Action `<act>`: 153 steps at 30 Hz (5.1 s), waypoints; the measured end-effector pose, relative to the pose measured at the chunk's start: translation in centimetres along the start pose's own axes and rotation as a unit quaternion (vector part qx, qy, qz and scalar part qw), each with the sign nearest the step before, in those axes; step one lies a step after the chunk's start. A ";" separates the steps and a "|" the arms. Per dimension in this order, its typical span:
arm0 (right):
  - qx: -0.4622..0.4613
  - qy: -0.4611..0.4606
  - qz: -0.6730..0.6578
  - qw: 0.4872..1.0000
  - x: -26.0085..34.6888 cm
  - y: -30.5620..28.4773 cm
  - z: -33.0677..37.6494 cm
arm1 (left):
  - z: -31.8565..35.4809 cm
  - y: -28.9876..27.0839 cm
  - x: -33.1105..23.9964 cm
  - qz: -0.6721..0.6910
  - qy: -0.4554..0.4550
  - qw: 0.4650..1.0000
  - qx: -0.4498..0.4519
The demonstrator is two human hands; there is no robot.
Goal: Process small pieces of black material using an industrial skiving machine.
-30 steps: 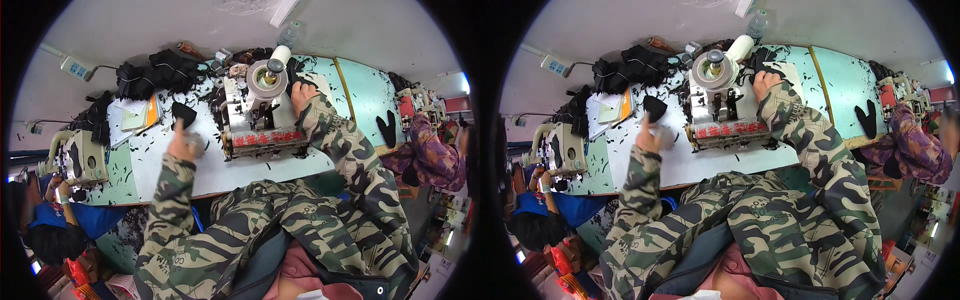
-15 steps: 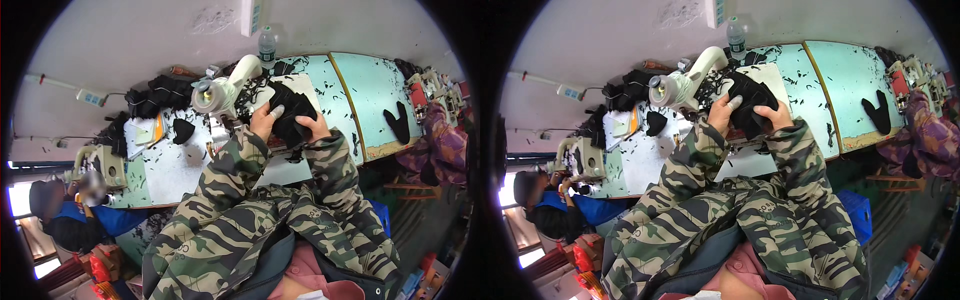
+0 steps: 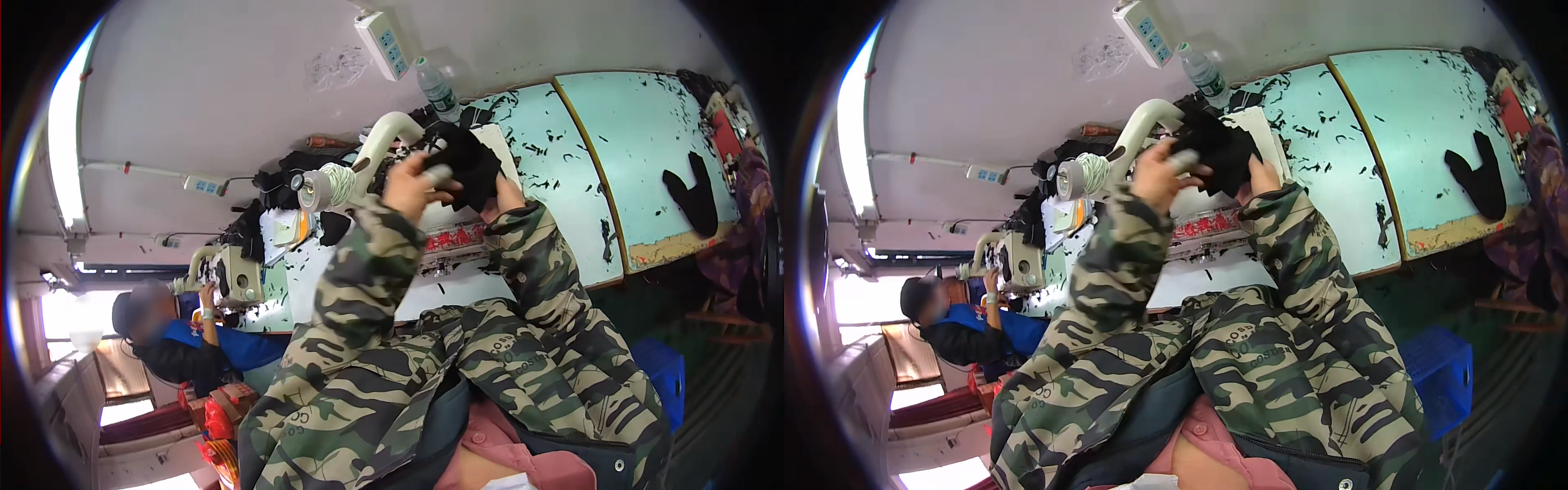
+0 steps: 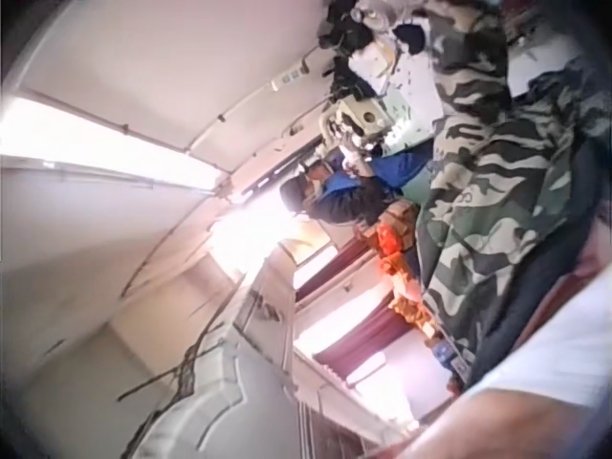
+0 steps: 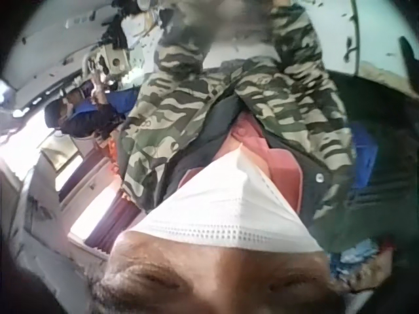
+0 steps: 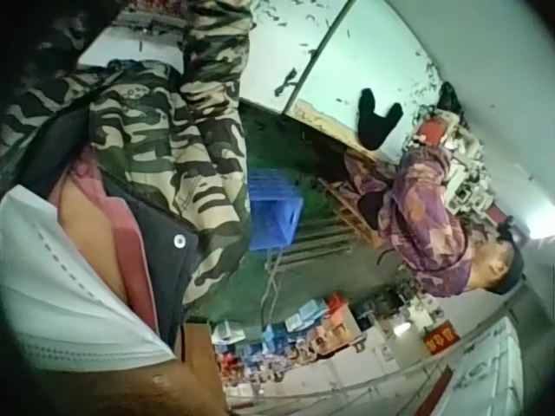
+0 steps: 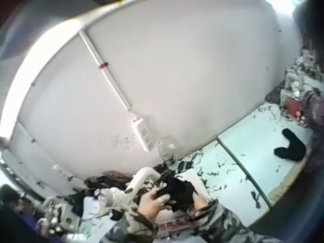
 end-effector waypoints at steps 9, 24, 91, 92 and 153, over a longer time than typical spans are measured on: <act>0.111 -0.213 0.409 0.880 1.9 3.0 -0.3 | 0.8 -1.7 0.4 -0.347 0.171 0.907 -0.165; 0.330 -0.160 0.652 0.663 -3.1 7.3 10.8 | 10.3 -7.3 8.5 -0.407 -0.137 0.891 0.149; 0.048 -0.086 0.760 0.642 -10.0 4.0 5.3 | 3.3 -13.4 9.2 -0.204 -0.285 0.933 0.083; 0.046 -0.179 0.814 0.550 -9.2 5.2 5.6 | 3.4 -13.5 9.0 -0.226 -0.280 0.930 0.073; 0.230 -0.019 0.608 0.760 -11.3 8.4 8.4 | 7.6 -15.2 6.5 -0.283 -0.095 0.917 0.266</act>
Point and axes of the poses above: each hand's wrist, its own z-axis away from the middle knuckle, its own y-axis out of the palm, x = y × z, the point moved 6 cm from there along -z, towards the middle knuckle, and after that the axes turned 6 degrees about -y, right-handed, at the moved point
